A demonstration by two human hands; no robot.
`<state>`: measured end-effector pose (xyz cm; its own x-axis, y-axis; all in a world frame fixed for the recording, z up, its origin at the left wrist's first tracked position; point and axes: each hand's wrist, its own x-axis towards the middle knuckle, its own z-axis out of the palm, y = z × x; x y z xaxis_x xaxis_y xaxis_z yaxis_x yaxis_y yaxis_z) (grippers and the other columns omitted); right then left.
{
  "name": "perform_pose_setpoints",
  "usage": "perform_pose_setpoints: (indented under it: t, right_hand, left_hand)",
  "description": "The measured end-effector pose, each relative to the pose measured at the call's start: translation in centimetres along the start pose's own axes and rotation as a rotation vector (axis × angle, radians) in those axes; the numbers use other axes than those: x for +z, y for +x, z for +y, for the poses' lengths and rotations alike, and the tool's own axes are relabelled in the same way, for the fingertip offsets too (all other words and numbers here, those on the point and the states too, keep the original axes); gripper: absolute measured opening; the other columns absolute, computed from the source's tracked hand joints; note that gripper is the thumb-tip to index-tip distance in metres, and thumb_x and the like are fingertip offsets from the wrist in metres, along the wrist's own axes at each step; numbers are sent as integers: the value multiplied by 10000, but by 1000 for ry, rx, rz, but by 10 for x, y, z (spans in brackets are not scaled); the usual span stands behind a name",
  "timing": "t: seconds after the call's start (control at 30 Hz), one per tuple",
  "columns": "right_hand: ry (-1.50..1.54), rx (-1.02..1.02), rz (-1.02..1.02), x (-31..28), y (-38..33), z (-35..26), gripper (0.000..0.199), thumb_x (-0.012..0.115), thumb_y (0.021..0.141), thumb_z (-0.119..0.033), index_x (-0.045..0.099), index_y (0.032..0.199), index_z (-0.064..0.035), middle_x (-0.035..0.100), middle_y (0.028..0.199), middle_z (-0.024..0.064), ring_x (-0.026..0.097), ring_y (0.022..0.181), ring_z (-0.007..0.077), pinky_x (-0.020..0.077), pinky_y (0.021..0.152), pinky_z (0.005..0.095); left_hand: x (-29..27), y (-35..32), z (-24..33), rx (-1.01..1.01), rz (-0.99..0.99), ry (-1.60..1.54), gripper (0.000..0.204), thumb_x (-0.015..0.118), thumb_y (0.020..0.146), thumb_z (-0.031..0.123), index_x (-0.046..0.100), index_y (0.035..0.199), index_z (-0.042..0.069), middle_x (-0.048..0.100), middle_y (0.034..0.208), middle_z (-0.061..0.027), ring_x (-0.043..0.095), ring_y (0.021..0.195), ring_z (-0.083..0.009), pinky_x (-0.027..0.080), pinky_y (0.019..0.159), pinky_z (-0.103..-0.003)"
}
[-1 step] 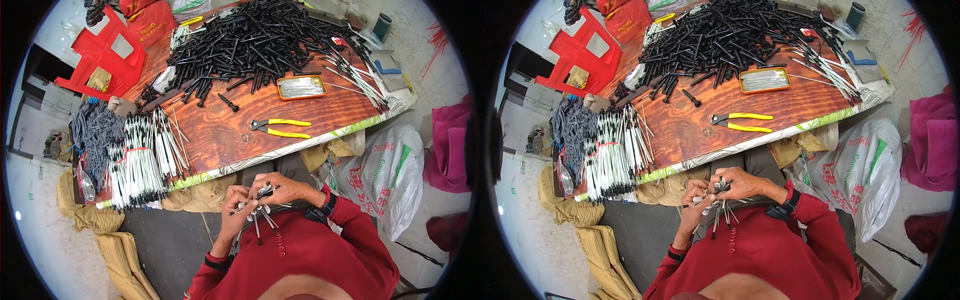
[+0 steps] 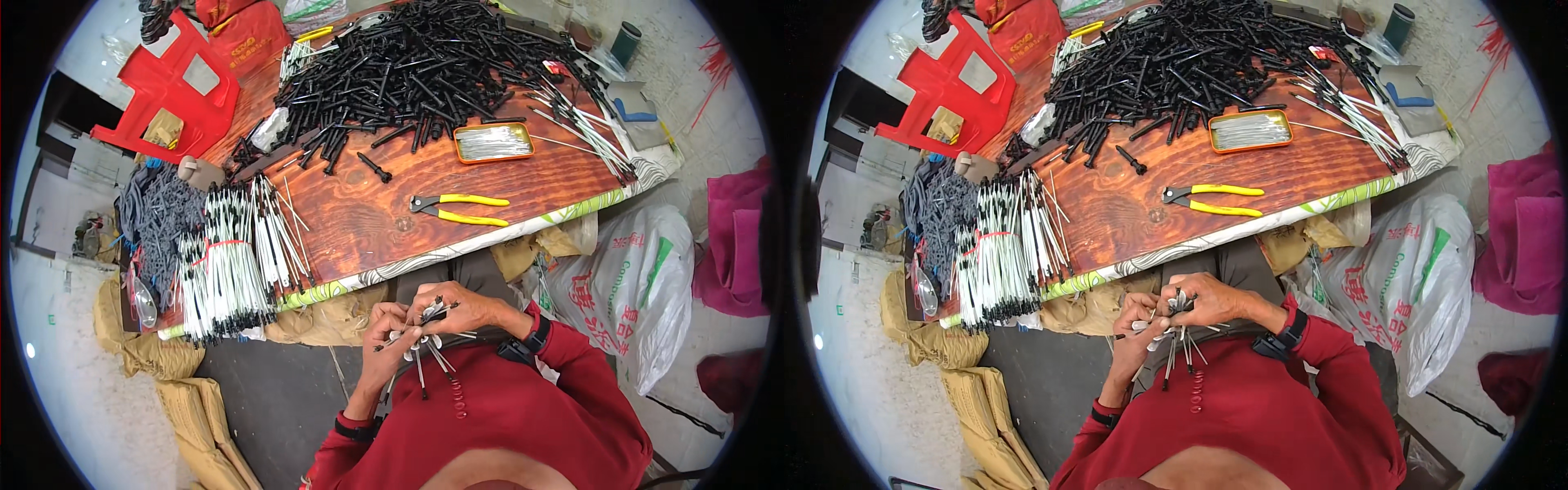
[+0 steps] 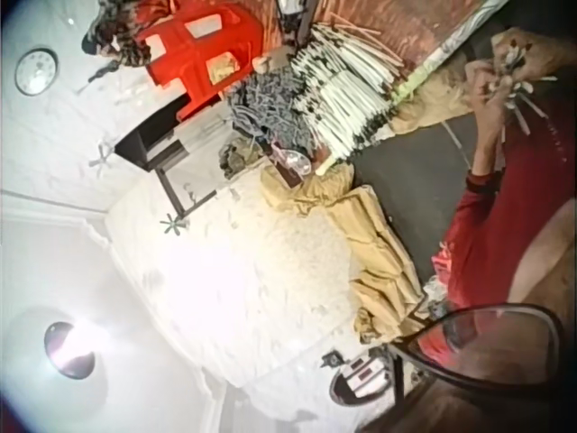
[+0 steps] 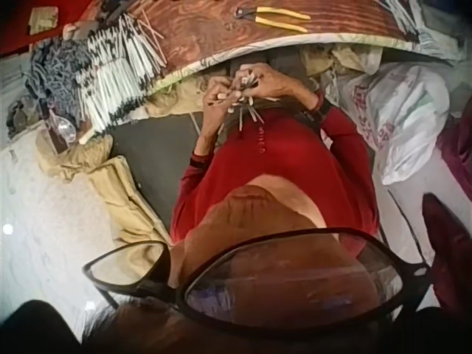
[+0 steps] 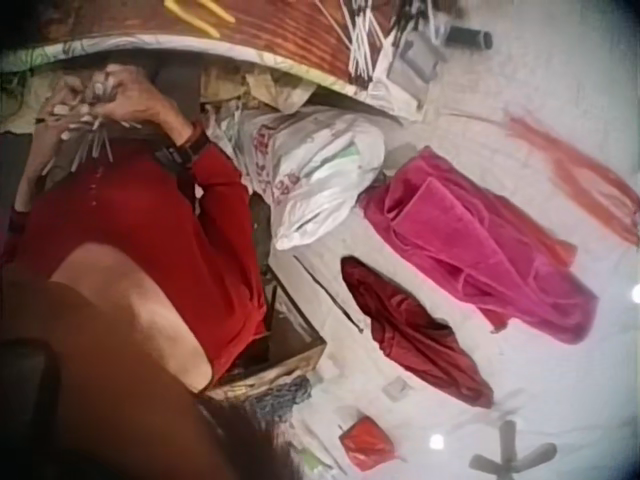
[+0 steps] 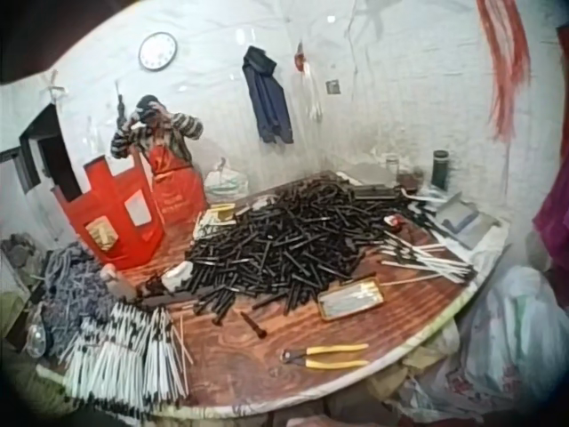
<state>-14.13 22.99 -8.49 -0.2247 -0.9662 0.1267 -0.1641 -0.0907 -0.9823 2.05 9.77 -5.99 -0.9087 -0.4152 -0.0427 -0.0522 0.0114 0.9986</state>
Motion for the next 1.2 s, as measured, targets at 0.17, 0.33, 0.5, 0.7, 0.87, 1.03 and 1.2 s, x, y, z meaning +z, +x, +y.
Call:
perform_pose_setpoints:
  t: [0.17,0.33,0.5,0.7,0.87,1.03,1.2]
  right_hand:
    - [-9,-44,-54,-1,1,6,204,802,774,-108,701,939,-44,686,896,51,633,865,190,496,747,342]
    - [-20,-46,-102,-4,-1,6,206,794,768,-90,705,949,-49,704,898,43,628,882,193,496,754,349]
    - [1,-113,-141,-9,-3,6,220,789,764,-82,713,968,-58,714,887,30,623,894,197,495,774,347]
    - [31,-90,-137,-16,-7,4,203,785,768,-68,705,954,-52,737,944,31,623,906,204,490,802,352]
    - [55,-171,-125,-15,-10,15,226,785,762,-107,712,973,-75,711,959,63,649,913,238,507,792,369]
    - [15,-179,-114,-13,-14,12,249,786,754,-131,722,992,-90,692,942,73,664,944,253,520,785,380]
    - [48,-211,-100,-17,-16,8,243,783,760,-125,723,994,-90,697,952,67,662,957,248,522,790,381]
  left_hand:
    - [-3,-3,1,-55,-18,-88,257,787,807,26,543,731,42,545,1037,-56,521,1030,-173,404,924,-318]
    - [-10,-2,6,-112,-121,20,183,793,810,44,612,785,43,542,1040,-44,526,1057,-180,410,948,-332]
    - [-28,14,29,-73,-403,236,235,820,803,121,688,978,37,569,1122,-59,533,1130,-202,411,995,-357]
    - [-66,58,79,-44,-836,424,506,831,800,225,666,1237,31,595,1288,-112,521,1255,-256,379,1080,-397]
    - [-68,114,91,17,-472,451,447,701,907,205,616,1299,6,617,1291,-128,592,1191,-248,462,1017,-379]
    - [-29,195,47,317,-37,773,404,627,907,86,628,1311,96,636,1123,-192,630,1095,-299,501,939,-367]
    - [-18,227,36,256,39,1056,342,644,895,72,684,1233,107,644,1055,-169,652,1016,-299,512,873,-373]
